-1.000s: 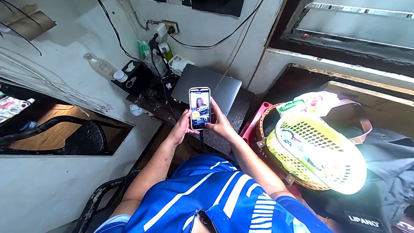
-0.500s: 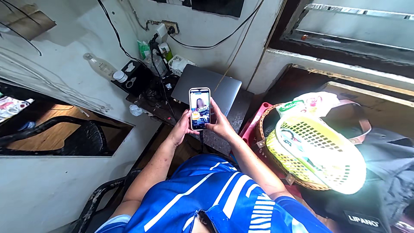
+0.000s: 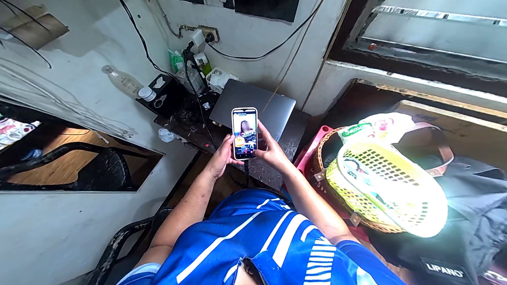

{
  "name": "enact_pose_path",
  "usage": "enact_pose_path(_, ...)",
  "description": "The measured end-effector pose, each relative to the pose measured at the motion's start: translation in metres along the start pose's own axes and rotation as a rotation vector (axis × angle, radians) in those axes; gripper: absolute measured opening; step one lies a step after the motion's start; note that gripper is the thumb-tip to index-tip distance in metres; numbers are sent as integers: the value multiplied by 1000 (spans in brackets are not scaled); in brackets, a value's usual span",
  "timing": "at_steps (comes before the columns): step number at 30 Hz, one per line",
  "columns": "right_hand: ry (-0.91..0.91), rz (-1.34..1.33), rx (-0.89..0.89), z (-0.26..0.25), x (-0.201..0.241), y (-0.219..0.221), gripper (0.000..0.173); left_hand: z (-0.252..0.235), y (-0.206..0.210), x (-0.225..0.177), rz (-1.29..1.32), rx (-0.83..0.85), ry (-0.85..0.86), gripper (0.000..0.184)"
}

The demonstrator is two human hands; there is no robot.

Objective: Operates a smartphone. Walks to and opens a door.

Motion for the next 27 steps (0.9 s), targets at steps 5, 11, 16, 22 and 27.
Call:
enact_pose_path(5, -1, 32, -22, -1, -2, 2, 106, 1, 2, -1, -12, -1, 11, 54)
enact_pose_path(11, -3, 57, -26, -1, -1, 2, 107, 2, 2, -1, -9, -1, 11, 53)
enact_pose_path(16, -3, 52, -24, 0, 0, 3, 107, 3, 1, -1, -8, 5, 16, 54)
enact_pose_path(22, 3, 49, -27, 1, 1, 5, 106, 4, 1, 0, -7, 2, 6, 54)
enact_pose_path(27, -1, 38, -19, 2, 2, 4, 106, 5, 1, -1, -2, -6, 0, 53)
Point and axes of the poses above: each hand's wrist, its own z-axis away from the middle knuckle, its own y-axis out of the palm, x = y × z, the point moved 2 cm from there along -z, towards the middle knuckle, and after that the axes turned 14 degrees about z, right-handed, at the moved point
